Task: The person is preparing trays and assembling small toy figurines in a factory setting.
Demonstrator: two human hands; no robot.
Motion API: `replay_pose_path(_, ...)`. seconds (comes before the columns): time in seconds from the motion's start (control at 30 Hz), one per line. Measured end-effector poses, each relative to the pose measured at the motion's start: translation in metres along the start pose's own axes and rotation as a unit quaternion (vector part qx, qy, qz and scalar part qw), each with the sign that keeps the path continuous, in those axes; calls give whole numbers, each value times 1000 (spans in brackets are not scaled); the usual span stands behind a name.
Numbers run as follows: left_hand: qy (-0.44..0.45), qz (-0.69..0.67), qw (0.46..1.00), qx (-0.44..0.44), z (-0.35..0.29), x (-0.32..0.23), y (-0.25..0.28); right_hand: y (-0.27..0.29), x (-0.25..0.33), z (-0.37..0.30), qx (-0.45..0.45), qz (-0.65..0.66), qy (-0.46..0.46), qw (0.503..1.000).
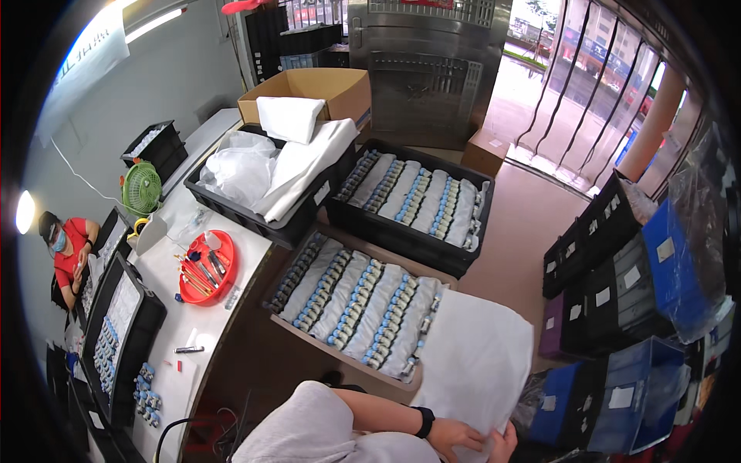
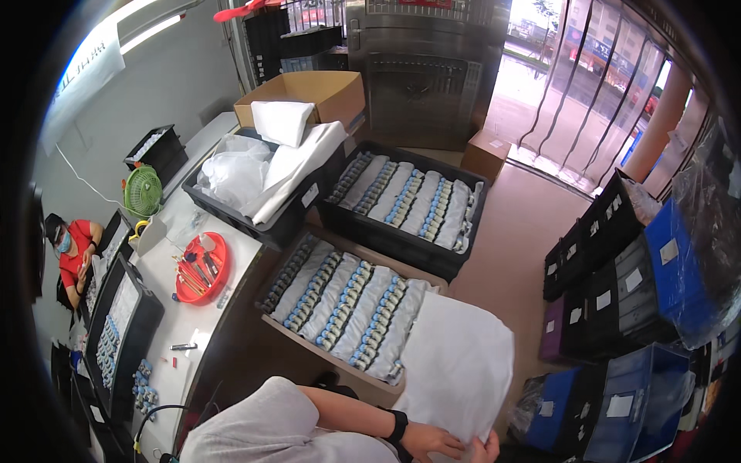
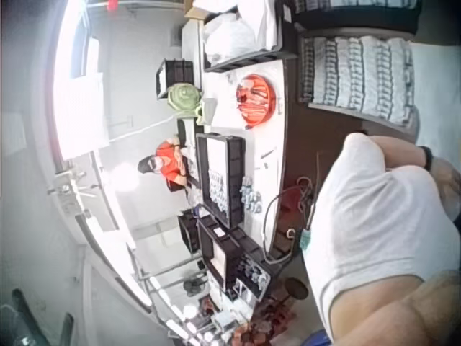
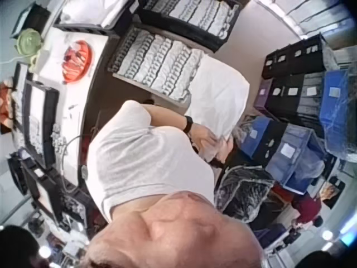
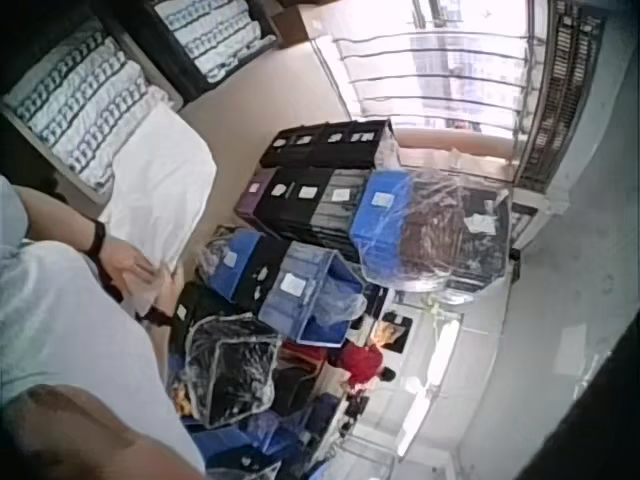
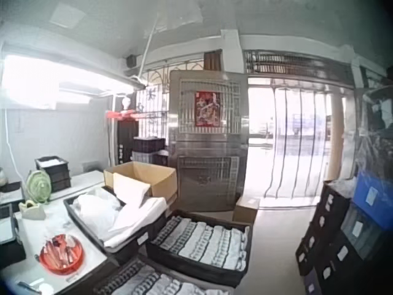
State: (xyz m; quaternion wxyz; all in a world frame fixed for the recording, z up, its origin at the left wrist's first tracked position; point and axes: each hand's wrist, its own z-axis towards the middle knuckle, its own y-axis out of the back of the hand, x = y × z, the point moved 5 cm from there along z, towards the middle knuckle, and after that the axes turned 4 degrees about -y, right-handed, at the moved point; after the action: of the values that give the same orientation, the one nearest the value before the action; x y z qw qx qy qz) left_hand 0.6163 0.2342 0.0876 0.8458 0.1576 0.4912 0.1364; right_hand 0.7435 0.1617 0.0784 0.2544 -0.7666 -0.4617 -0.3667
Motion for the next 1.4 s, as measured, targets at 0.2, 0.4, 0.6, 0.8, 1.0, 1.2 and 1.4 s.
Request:
replay_pose_path(0.2,251,-41,947,-194,48,69,34,63,70,-12,-192,-140,145,961)
replay_pose_path(0.4,363,-23,879,-309,43,120,83,63,106,39,-96,-201,276,935)
replay_pose_path(0.6,366,-37,840,-399,39,165,138,48,163,96,-19,-239,277,931)
replay_pose_path(0.8,381,31,772,-507,24,199,234,80,216,178,-21,-151,185,971)
replay_pose_path(1.0,329,77,689,-641,0,174,310,81,282,259,-18,-215,258,942)
replay_pose_path(1.2,362,227,576,-697,-66,147,348,52,335,350,55,-178,262,947)
replay_pose_path(1.4,340,405,383,-757,-137,25,402,26,401,415,123,-184,286,932)
